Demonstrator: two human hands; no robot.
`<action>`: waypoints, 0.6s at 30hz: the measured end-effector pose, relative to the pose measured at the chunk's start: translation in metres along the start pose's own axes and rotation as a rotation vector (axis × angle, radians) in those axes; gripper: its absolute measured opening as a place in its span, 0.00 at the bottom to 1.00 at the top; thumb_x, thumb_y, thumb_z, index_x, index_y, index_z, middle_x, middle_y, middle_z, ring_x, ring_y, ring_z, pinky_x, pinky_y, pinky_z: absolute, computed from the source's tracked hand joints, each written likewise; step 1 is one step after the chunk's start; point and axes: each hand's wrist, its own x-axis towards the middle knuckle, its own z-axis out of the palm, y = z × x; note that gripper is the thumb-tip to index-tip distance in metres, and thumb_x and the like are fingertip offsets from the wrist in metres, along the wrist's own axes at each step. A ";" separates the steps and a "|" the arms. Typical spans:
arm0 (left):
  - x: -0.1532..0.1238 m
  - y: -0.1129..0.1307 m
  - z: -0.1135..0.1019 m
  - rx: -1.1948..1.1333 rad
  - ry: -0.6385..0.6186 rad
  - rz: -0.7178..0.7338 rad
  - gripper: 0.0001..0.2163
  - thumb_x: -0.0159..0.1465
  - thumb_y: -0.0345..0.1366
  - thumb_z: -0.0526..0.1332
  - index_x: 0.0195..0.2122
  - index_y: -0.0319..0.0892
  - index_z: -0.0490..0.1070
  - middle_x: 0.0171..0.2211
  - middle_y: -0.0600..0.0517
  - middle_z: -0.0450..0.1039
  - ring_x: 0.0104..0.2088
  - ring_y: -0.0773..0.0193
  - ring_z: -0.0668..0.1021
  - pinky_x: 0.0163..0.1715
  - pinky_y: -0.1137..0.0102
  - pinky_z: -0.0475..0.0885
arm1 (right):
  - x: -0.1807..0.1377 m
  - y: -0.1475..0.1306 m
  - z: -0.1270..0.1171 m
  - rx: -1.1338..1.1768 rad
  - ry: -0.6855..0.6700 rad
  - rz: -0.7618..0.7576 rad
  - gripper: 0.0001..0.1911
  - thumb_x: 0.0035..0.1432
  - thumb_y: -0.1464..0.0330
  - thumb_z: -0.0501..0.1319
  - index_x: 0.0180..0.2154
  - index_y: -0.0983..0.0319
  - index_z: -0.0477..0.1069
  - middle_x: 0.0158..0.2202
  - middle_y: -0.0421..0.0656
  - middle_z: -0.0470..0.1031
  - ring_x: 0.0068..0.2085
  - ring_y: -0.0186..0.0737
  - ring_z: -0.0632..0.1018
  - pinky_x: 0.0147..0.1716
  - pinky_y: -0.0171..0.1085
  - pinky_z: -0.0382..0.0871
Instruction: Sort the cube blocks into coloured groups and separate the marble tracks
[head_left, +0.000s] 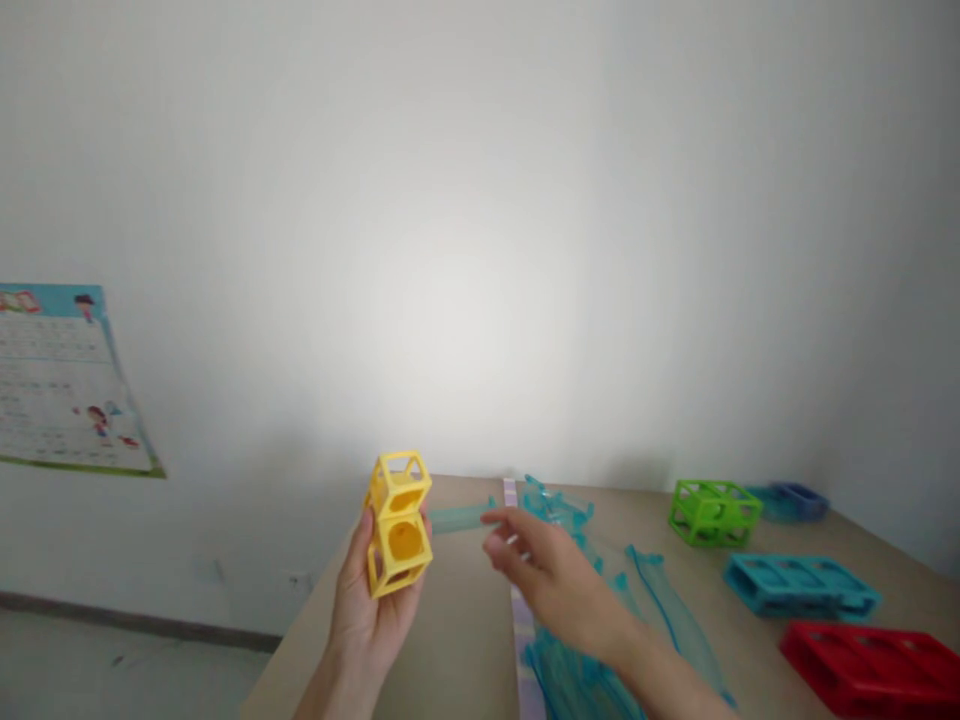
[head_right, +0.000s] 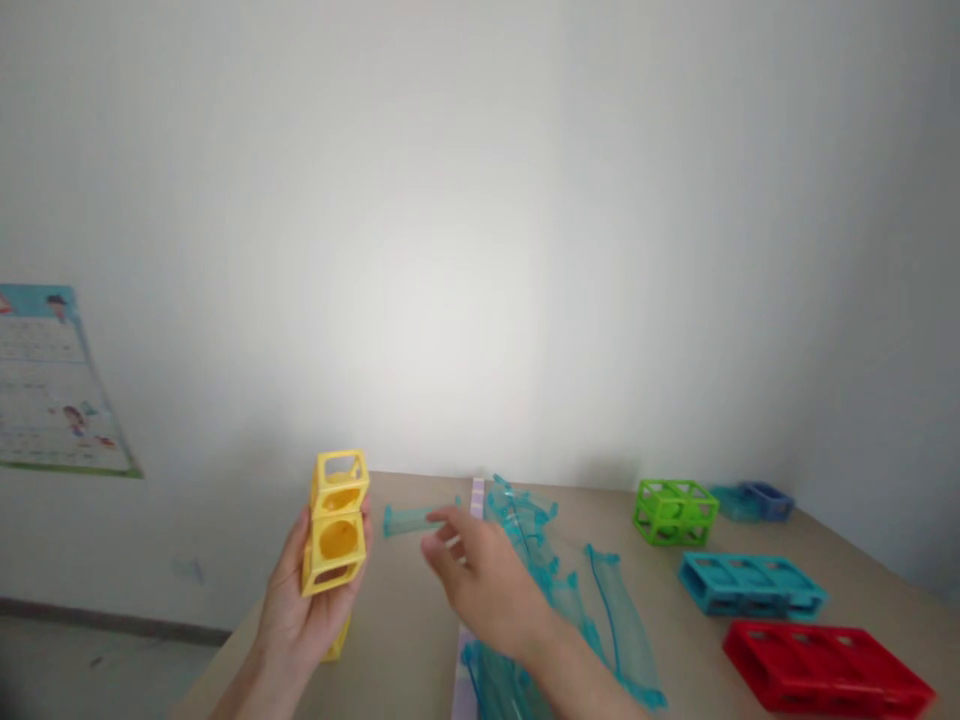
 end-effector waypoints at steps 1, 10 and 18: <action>0.001 0.005 -0.001 -0.046 -0.032 -0.010 0.12 0.66 0.33 0.54 0.44 0.44 0.76 0.38 0.47 0.81 0.38 0.60 0.82 0.38 0.68 0.78 | 0.001 -0.001 0.008 -0.120 -0.041 -0.062 0.18 0.63 0.63 0.54 0.52 0.60 0.69 0.44 0.50 0.75 0.44 0.45 0.77 0.45 0.46 0.71; -0.003 0.012 -0.007 -0.165 -0.210 -0.010 0.16 0.67 0.36 0.49 0.48 0.44 0.75 0.42 0.45 0.80 0.42 0.62 0.81 0.44 0.70 0.76 | 0.025 0.023 0.131 -0.602 -0.418 -0.392 0.21 0.49 0.61 0.64 0.46 0.61 0.73 0.47 0.53 0.75 0.44 0.55 0.75 0.42 0.48 0.72; 0.001 0.004 -0.004 -0.014 -0.090 0.043 0.15 0.61 0.32 0.61 0.49 0.47 0.73 0.40 0.48 0.80 0.36 0.58 0.82 0.38 0.65 0.78 | -0.003 0.005 0.031 -0.202 0.083 0.076 0.02 0.54 0.69 0.58 0.32 0.61 0.69 0.31 0.43 0.74 0.33 0.40 0.75 0.32 0.36 0.67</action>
